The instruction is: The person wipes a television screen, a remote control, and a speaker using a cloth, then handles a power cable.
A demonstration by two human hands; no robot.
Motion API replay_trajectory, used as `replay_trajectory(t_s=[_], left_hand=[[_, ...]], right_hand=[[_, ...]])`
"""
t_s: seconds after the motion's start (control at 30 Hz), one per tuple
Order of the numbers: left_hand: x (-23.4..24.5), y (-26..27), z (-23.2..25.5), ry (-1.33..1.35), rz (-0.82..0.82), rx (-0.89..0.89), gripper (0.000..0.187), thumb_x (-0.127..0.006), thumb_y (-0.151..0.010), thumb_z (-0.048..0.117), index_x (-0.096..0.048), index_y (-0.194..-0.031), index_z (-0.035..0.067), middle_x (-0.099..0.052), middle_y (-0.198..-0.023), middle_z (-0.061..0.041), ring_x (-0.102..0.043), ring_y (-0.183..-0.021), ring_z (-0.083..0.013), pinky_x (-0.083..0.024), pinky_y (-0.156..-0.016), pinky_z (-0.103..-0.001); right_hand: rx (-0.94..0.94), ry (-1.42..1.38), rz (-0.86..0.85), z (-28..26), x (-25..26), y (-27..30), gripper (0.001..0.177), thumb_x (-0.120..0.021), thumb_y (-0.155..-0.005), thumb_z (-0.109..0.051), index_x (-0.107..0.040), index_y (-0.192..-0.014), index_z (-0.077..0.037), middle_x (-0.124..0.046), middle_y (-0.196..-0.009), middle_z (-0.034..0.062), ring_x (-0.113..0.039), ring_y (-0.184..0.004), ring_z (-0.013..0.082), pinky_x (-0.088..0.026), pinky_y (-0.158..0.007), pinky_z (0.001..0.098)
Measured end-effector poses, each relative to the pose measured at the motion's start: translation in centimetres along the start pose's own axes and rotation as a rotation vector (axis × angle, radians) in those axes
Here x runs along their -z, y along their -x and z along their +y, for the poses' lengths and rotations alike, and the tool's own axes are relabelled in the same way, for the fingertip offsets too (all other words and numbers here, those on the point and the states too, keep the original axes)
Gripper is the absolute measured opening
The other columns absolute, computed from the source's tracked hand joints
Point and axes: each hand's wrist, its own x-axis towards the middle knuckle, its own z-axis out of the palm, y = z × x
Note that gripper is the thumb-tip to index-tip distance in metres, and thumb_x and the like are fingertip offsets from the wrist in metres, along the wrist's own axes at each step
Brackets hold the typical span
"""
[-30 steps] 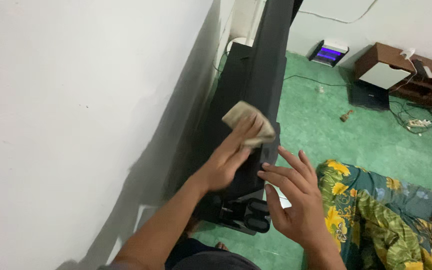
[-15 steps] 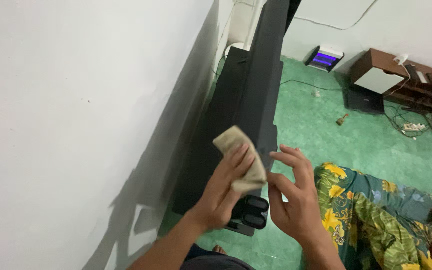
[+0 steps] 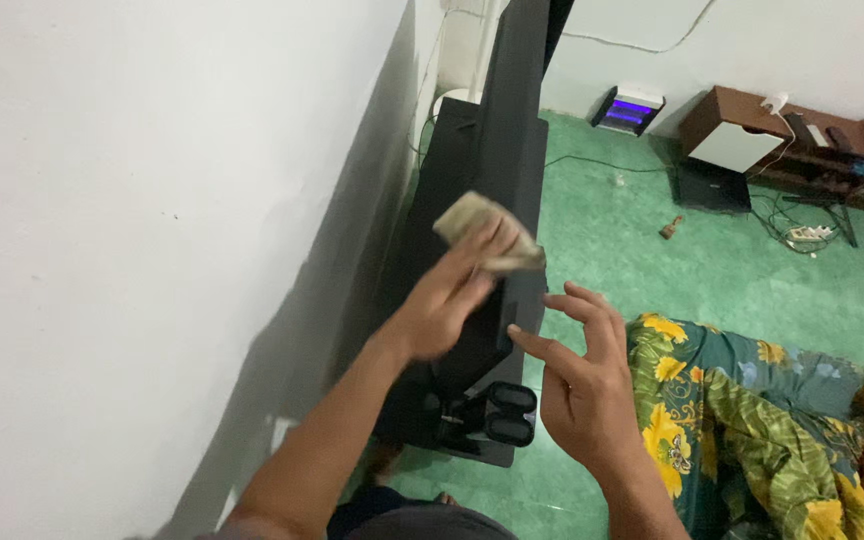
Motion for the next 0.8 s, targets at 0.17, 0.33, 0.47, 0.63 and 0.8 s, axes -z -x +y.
replay_trajectory(t_s=[0.17,0.33,0.47,0.63,0.8], left_hand=[[-2.5,7.9,3.7,0.043,0.058,-0.038,0.053,-0.044,-0.106,0.009,-0.043,-0.160,0.008,-0.027,-0.175,-0.013,-0.014,-0.166,-0.0294,-0.013,-0.135,-0.046],[-3.3,8.1,4.8,0.018,0.108,0.040,0.052,-0.042,-0.106,0.016,-0.045,-0.157,0.006,-0.028,-0.173,-0.016,-0.019,-0.164,-0.0335,-0.018,-0.131,-0.048],[-2.3,3.7,3.6,-0.204,0.102,-0.003,0.053,-0.039,-0.110,0.025,-0.042,-0.159,0.006,-0.035,-0.169,-0.019,-0.025,-0.161,-0.0360,-0.019,-0.130,-0.048],[-0.4,-3.8,0.6,-0.335,0.051,0.005,0.052,-0.039,-0.109,0.032,-0.047,-0.155,0.009,-0.034,-0.167,-0.021,-0.030,-0.156,-0.0382,-0.027,-0.124,-0.045],[0.7,-12.6,-5.1,-0.487,0.044,0.083,0.056,-0.036,-0.110,0.038,-0.039,-0.158,0.010,-0.029,-0.165,-0.024,-0.027,-0.153,-0.0407,-0.027,-0.122,-0.048]], right_hand=[[-0.004,0.013,0.015,0.6,-0.3,0.3,0.035,-0.057,-0.077,0.011,-0.077,-0.095,-0.010,-0.062,-0.129,0.0179,-0.052,-0.137,0.0428,-0.044,-0.111,0.0544],[-0.005,-0.023,0.007,0.6,-0.2,0.4,0.033,-0.057,-0.078,0.011,-0.078,-0.096,-0.008,-0.062,-0.126,0.0184,-0.053,-0.135,0.0437,-0.044,-0.110,0.0545],[-0.006,-0.024,0.023,0.4,-0.1,0.1,0.034,-0.057,-0.075,0.009,-0.078,-0.095,-0.007,-0.061,-0.122,0.0190,-0.054,-0.133,0.0426,-0.039,-0.115,0.0583],[-0.069,-0.014,0.007,-0.1,-0.1,0.2,0.038,-0.057,-0.075,0.009,-0.081,-0.097,-0.010,-0.063,-0.118,0.0165,-0.055,-0.131,0.0415,-0.036,-0.116,0.0598],[-0.101,-0.002,0.022,0.2,-0.4,1.2,0.038,-0.057,-0.074,0.008,-0.081,-0.095,-0.012,-0.065,-0.116,0.0149,-0.054,-0.131,0.0409,-0.036,-0.116,0.0616]])
